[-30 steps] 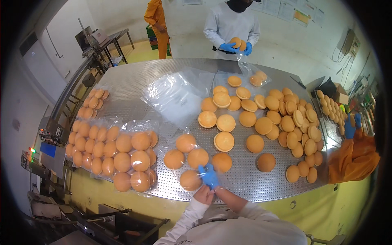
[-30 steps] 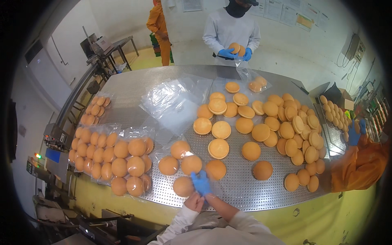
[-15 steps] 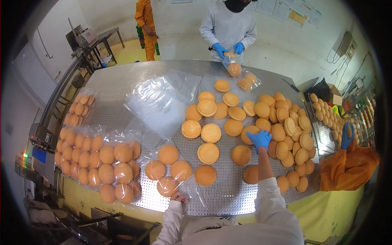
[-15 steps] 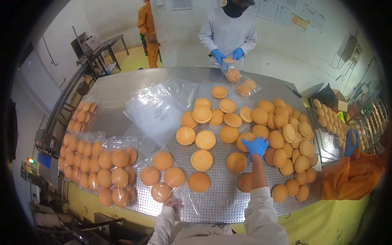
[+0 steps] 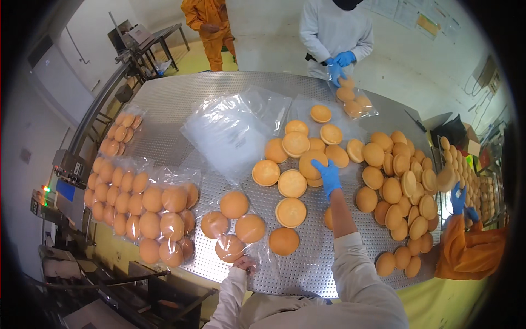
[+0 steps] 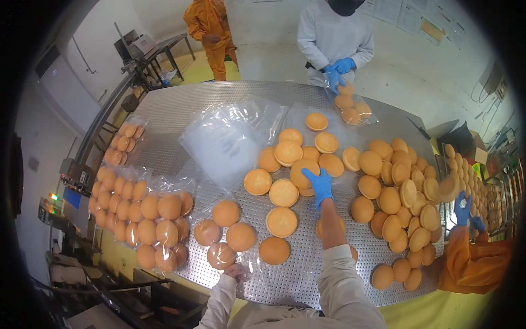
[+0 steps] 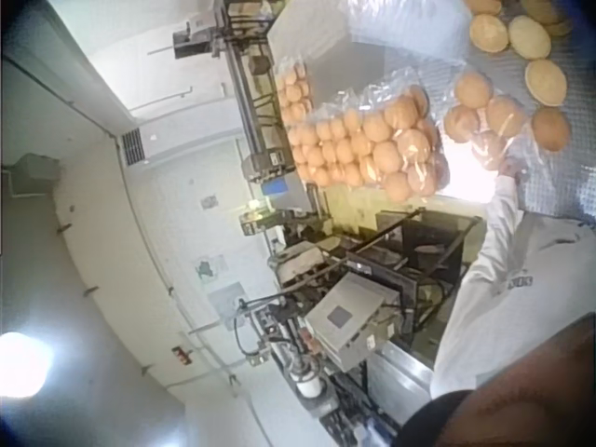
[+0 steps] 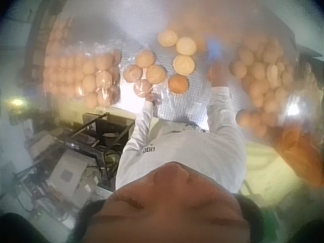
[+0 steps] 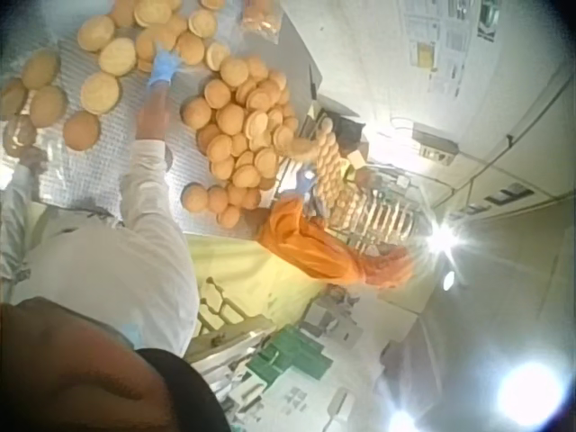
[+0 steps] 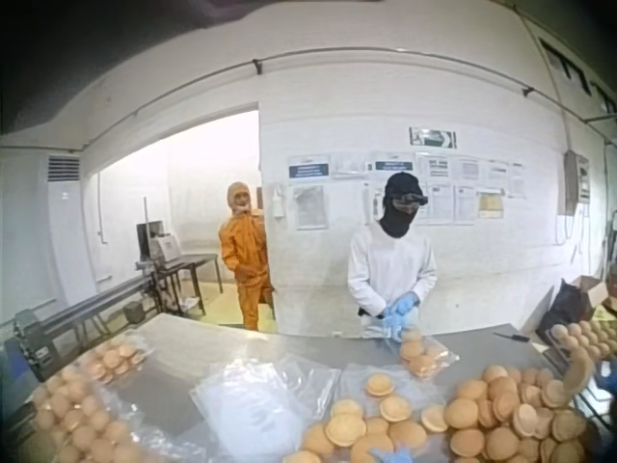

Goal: The person places round baked buns into clear plastic bags on a perforated metal table. They pick up buns from a pile, arrange them inside the bags, and seal the bags. Other workers in protective clothing are visible in the background performing similar tasks.

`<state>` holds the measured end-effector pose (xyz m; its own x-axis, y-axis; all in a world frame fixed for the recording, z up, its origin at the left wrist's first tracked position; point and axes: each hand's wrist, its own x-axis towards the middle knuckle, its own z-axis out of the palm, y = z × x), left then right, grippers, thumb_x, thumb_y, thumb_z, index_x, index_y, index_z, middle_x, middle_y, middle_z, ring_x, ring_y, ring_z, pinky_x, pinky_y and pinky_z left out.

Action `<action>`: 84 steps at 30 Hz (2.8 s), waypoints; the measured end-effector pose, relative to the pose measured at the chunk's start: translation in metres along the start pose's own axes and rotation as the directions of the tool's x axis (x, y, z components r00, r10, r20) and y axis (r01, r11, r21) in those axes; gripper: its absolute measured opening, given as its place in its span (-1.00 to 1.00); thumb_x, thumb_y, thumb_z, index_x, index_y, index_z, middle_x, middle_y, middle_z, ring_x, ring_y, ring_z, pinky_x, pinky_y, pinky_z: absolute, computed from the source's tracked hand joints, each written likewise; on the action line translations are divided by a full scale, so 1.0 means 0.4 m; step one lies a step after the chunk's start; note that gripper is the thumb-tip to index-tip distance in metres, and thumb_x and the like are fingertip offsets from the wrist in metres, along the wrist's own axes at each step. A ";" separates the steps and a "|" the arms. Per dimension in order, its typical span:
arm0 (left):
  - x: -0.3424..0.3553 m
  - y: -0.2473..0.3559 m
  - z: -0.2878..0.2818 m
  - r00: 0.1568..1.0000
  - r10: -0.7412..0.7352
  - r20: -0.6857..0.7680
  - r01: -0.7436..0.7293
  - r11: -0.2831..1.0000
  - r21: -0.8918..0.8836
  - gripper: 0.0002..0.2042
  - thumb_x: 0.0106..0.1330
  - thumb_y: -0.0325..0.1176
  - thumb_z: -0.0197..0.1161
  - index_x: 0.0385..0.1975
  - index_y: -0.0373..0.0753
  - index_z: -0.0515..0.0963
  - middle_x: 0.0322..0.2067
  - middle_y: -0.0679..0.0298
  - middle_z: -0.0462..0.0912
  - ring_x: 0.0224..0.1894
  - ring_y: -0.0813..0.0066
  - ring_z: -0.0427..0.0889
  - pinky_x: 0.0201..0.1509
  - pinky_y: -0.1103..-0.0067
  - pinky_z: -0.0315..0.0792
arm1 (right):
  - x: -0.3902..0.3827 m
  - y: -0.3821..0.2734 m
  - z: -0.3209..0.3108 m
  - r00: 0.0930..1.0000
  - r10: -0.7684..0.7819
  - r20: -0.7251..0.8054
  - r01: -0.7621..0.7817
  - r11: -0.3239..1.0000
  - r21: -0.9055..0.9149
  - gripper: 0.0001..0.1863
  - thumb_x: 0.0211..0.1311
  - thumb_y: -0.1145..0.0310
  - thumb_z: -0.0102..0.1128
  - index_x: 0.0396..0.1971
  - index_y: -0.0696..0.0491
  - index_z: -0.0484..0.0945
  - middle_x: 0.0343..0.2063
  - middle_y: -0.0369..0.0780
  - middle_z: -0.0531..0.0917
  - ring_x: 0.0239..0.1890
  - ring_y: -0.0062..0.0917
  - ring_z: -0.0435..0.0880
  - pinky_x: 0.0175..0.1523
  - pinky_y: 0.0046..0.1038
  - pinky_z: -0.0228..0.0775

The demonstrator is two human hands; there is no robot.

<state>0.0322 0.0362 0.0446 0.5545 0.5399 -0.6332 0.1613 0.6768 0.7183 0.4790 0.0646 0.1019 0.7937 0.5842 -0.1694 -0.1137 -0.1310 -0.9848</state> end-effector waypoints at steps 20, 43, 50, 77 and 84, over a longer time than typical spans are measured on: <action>-0.202 0.178 0.152 0.656 0.616 0.436 -0.728 0.366 0.580 -0.83 0.13 -0.47 0.15 -0.59 -0.26 0.29 -0.61 0.19 0.32 -0.60 0.28 0.37 -0.53 0.47 0.28 | -0.805 0.058 0.094 0.668 0.509 0.543 -0.683 0.710 0.175 -0.59 0.16 0.11 0.12 -0.11 0.10 0.48 -0.18 -0.25 0.55 -0.13 -0.52 0.50 0.06 -0.49 0.29; -0.195 -0.213 0.046 0.516 0.816 -0.262 -0.297 0.457 0.838 -0.85 -0.09 -0.51 0.13 -0.55 -0.22 0.30 -0.53 0.10 0.33 -0.51 0.12 0.35 -0.45 0.34 0.30 | -0.911 0.191 0.084 0.659 -0.385 0.646 0.748 0.422 -0.512 -0.60 0.03 0.11 0.25 -0.20 0.07 0.51 -0.38 -0.15 0.51 -0.33 -0.29 0.49 -0.19 -0.30 0.32; -0.199 -0.210 0.146 0.659 0.734 -0.162 -0.435 0.548 0.715 -0.84 -0.04 -0.56 0.06 -0.66 -0.18 0.22 -0.70 0.12 0.30 -0.69 0.12 0.31 -0.59 0.37 0.23 | -0.800 0.201 0.154 0.625 -0.171 0.762 0.726 0.487 -0.486 -0.65 -0.02 0.06 0.20 -0.43 0.06 0.60 -0.43 -0.09 0.51 -0.34 -0.20 0.49 -0.21 -0.24 0.34; -0.153 0.083 -0.008 0.800 0.521 0.298 -0.230 -0.192 0.954 -0.27 -0.14 -0.05 0.33 0.17 0.17 0.28 0.31 0.15 0.04 0.32 -0.02 0.00 0.16 -0.06 0.07 | -0.335 0.011 0.603 0.649 0.067 0.758 0.523 0.684 -0.508 -0.70 0.12 0.16 0.08 -0.26 0.06 0.44 -0.27 -0.02 0.57 -0.17 -0.10 0.54 -0.07 -0.19 0.37; -0.034 0.120 -0.115 0.787 0.574 0.226 -0.138 -0.193 0.971 -0.29 -0.09 0.01 0.26 0.20 0.31 0.23 0.32 0.17 0.03 0.29 -0.01 0.08 0.18 -0.12 -0.02 | -0.174 0.055 0.874 0.737 -0.515 0.437 0.617 0.248 -0.747 -0.61 0.10 0.12 0.10 -0.18 0.09 0.44 -0.24 -0.07 0.59 -0.13 -0.18 0.55 -0.07 -0.25 0.39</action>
<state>-0.0050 0.0843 0.0742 0.7134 0.7004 -0.0209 0.6855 -0.6914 0.2282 0.2122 0.3010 0.0788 0.3824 0.8483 0.3663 0.9076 -0.2705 -0.3210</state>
